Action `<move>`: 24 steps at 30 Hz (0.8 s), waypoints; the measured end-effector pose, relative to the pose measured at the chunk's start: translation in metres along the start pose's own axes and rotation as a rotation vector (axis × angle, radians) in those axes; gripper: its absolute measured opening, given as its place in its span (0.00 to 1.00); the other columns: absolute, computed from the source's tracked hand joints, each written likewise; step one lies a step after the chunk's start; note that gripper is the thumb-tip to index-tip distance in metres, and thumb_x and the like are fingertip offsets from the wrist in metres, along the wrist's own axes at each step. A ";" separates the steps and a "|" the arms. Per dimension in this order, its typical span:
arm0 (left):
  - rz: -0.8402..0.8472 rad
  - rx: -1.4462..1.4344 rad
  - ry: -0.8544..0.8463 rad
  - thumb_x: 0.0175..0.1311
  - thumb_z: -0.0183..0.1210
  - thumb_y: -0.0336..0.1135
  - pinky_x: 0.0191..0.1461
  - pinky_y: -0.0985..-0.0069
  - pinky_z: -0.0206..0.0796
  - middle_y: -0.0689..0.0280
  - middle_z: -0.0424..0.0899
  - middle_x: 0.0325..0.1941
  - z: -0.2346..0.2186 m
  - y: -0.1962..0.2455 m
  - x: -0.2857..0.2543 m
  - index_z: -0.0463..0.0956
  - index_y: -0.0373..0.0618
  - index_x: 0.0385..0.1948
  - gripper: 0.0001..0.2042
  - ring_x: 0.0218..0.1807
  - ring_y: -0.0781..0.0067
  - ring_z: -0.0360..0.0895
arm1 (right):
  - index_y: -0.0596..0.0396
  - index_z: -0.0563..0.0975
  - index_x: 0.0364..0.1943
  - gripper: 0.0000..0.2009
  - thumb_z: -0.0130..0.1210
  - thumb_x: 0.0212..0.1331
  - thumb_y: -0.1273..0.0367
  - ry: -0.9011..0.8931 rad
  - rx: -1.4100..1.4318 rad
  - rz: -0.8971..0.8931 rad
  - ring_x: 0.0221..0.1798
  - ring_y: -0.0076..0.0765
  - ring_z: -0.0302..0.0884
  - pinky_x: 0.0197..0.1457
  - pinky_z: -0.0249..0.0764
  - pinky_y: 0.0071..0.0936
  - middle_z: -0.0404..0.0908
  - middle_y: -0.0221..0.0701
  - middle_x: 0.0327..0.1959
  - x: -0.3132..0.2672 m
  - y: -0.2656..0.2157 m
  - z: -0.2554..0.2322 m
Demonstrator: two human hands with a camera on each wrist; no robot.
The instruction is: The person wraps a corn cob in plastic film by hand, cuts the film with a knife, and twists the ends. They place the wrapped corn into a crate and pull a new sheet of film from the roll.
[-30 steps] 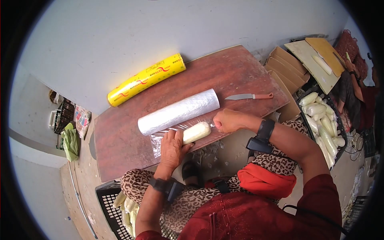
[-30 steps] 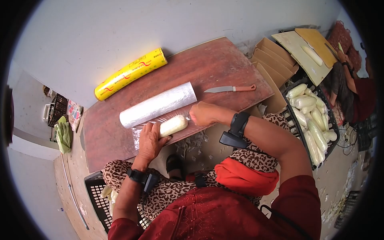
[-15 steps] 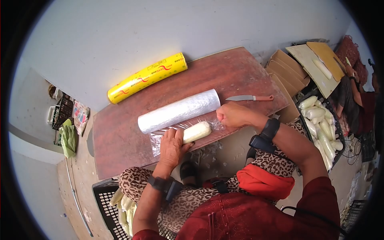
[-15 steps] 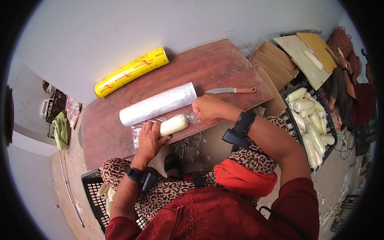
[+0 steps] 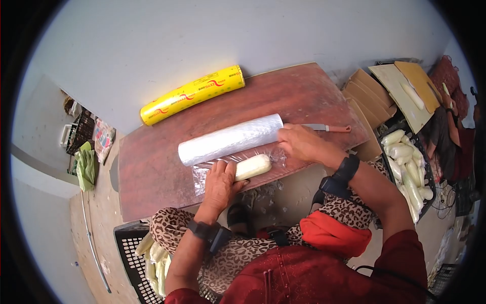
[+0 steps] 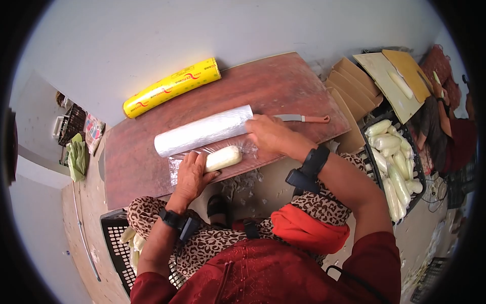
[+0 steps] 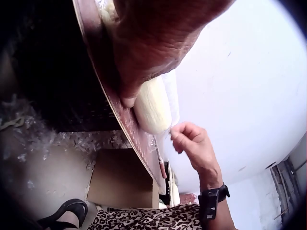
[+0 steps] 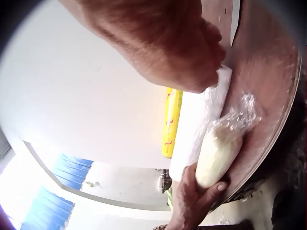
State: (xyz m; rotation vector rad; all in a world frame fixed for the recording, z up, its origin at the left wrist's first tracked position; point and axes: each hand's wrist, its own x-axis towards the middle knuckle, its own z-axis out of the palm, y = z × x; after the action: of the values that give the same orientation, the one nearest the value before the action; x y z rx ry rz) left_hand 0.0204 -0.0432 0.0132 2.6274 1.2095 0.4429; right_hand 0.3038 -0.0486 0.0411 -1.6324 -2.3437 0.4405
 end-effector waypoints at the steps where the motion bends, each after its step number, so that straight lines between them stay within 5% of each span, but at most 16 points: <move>1: -0.001 -0.004 -0.004 0.45 0.71 0.39 0.49 0.59 0.65 0.56 0.73 0.39 0.000 0.000 0.000 0.71 0.41 0.44 0.25 0.45 0.52 0.70 | 0.58 0.74 0.41 0.14 0.62 0.52 0.68 0.120 0.131 -0.126 0.47 0.51 0.76 0.46 0.70 0.47 0.76 0.42 0.41 0.001 -0.007 0.002; 4: -0.003 0.004 -0.017 0.45 0.71 0.40 0.48 0.59 0.65 0.57 0.72 0.39 -0.002 0.002 0.000 0.71 0.41 0.42 0.24 0.44 0.52 0.70 | 0.56 0.70 0.48 0.21 0.64 0.52 0.64 0.171 0.052 -0.441 0.49 0.45 0.71 0.51 0.65 0.44 0.72 0.38 0.43 0.001 -0.038 0.011; 7: -0.003 0.001 -0.005 0.45 0.70 0.40 0.48 0.59 0.66 0.56 0.73 0.39 -0.001 0.002 0.000 0.71 0.41 0.41 0.23 0.43 0.51 0.71 | 0.57 0.69 0.48 0.23 0.64 0.51 0.63 -0.022 -0.164 -0.305 0.51 0.42 0.69 0.53 0.62 0.42 0.71 0.38 0.45 0.003 -0.044 0.037; 19: -0.102 -0.026 -0.096 0.46 0.70 0.40 0.49 0.58 0.65 0.56 0.74 0.39 -0.012 -0.003 -0.013 0.71 0.39 0.39 0.22 0.45 0.50 0.72 | 0.63 0.65 0.57 0.29 0.59 0.56 0.60 -0.271 -0.126 -0.224 0.54 0.47 0.69 0.59 0.63 0.45 0.72 0.43 0.48 0.009 -0.042 0.039; 24: -0.246 0.117 -0.175 0.48 0.70 0.47 0.53 0.58 0.66 0.54 0.76 0.42 -0.021 -0.029 -0.027 0.73 0.38 0.37 0.23 0.47 0.50 0.73 | 0.63 0.69 0.50 0.25 0.61 0.54 0.59 -0.164 -0.070 -0.267 0.53 0.52 0.71 0.60 0.62 0.47 0.74 0.45 0.45 0.006 -0.036 0.044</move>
State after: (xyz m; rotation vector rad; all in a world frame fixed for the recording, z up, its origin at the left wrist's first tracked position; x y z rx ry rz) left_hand -0.0242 -0.0440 0.0190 2.5003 1.5128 0.0991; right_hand 0.2543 -0.0591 0.0140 -1.3274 -2.6780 0.4555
